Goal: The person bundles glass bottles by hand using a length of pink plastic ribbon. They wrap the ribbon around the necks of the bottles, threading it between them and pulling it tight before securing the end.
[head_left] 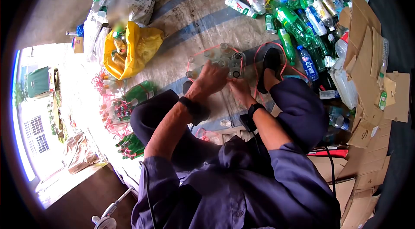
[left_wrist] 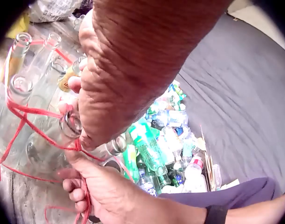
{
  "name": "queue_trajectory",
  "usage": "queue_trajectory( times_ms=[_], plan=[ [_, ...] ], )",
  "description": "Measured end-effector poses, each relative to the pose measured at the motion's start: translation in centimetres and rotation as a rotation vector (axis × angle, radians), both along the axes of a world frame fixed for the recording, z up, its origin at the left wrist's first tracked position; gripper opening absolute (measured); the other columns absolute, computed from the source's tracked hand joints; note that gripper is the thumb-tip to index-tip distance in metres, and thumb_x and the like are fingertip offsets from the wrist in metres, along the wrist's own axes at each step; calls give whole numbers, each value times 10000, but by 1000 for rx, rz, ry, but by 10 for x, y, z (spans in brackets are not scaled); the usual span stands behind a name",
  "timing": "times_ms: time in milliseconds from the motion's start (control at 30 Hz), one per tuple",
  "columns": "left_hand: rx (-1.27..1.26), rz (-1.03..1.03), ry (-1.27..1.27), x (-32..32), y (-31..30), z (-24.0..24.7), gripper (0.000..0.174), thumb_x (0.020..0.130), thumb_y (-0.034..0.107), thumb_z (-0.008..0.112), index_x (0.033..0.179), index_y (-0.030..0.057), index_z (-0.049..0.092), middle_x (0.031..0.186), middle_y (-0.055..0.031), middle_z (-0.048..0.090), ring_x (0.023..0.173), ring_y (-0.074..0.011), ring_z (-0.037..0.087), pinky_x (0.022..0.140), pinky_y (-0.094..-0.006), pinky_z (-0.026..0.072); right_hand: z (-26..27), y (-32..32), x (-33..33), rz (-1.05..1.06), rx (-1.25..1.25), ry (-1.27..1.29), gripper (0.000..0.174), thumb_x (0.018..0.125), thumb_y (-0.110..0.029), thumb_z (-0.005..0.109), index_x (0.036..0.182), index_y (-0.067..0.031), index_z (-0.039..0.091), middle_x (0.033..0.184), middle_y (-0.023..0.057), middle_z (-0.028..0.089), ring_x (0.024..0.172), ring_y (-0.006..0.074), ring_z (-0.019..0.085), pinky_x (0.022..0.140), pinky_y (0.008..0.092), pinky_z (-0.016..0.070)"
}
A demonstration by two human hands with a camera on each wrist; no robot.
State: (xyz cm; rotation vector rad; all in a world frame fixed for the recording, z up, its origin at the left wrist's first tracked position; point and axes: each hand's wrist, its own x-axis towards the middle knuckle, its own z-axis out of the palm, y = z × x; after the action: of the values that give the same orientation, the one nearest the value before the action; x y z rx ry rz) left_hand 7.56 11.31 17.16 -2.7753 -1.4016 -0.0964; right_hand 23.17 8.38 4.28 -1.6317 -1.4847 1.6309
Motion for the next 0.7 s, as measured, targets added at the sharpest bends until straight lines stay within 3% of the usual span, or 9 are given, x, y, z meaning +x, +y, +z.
queue_trajectory(
  times_ms=[67,133,167,200,333,433,500,633,700],
  plan=[
    [-80,55,11,1,11,23,401,805,272,683,1168,115,617,967,-107,659,991,-273,628,899,-540,435,7,0,2,-7,57,-17,378,891,-394,599,743,-52,666,599,42,607,543,150,584,506,331,423],
    [-628,197,93,-2,30,55,252,808,256,675,1008,103,662,880,-162,678,900,-333,663,814,-495,487,1,-2,2,-12,114,-34,364,894,-387,597,779,-53,685,613,52,624,563,157,601,543,336,447],
    [-589,180,72,-9,32,60,161,804,216,648,887,80,663,813,-176,679,808,-368,665,726,-466,514,-6,-4,0,-25,78,-36,351,900,-405,589,837,-84,715,703,99,663,656,240,641,601,378,484],
    [-590,180,74,-19,33,61,161,804,216,648,887,80,663,813,-176,679,808,-368,665,726,-466,514,-11,-5,0,-38,42,-38,350,907,-424,582,896,-114,745,793,146,701,749,323,682,658,420,521],
    [-562,290,-40,-59,34,38,124,810,126,582,884,78,670,802,-147,683,806,-354,666,706,-446,518,-7,-4,2,-7,131,8,346,911,-413,581,881,-108,742,817,143,704,776,317,683,669,415,523],
    [-541,360,-197,-62,30,36,130,816,106,574,881,69,680,815,-149,687,811,-353,669,712,-436,526,-20,-5,-3,27,152,-12,325,918,-380,561,891,-108,737,831,149,704,776,312,682,683,408,528],
    [-429,476,-262,-58,28,33,132,815,93,574,870,63,690,841,-159,691,828,-349,673,726,-424,531,-26,-5,-5,82,294,-69,338,923,-358,532,865,-83,720,816,164,693,774,327,673,690,411,528],
    [-393,486,-317,-58,26,29,118,810,82,583,859,55,687,845,-168,690,829,-349,675,732,-418,532,-17,-5,-2,40,258,-87,305,917,-288,503,837,-51,677,807,169,679,762,346,662,682,423,528],
    [-375,478,-379,-59,26,28,113,811,66,580,853,39,682,840,-182,683,821,-355,674,732,-413,530,-17,-3,0,298,607,-328,271,907,-233,489,805,-21,624,800,172,660,751,358,652,671,437,524]
  ],
)
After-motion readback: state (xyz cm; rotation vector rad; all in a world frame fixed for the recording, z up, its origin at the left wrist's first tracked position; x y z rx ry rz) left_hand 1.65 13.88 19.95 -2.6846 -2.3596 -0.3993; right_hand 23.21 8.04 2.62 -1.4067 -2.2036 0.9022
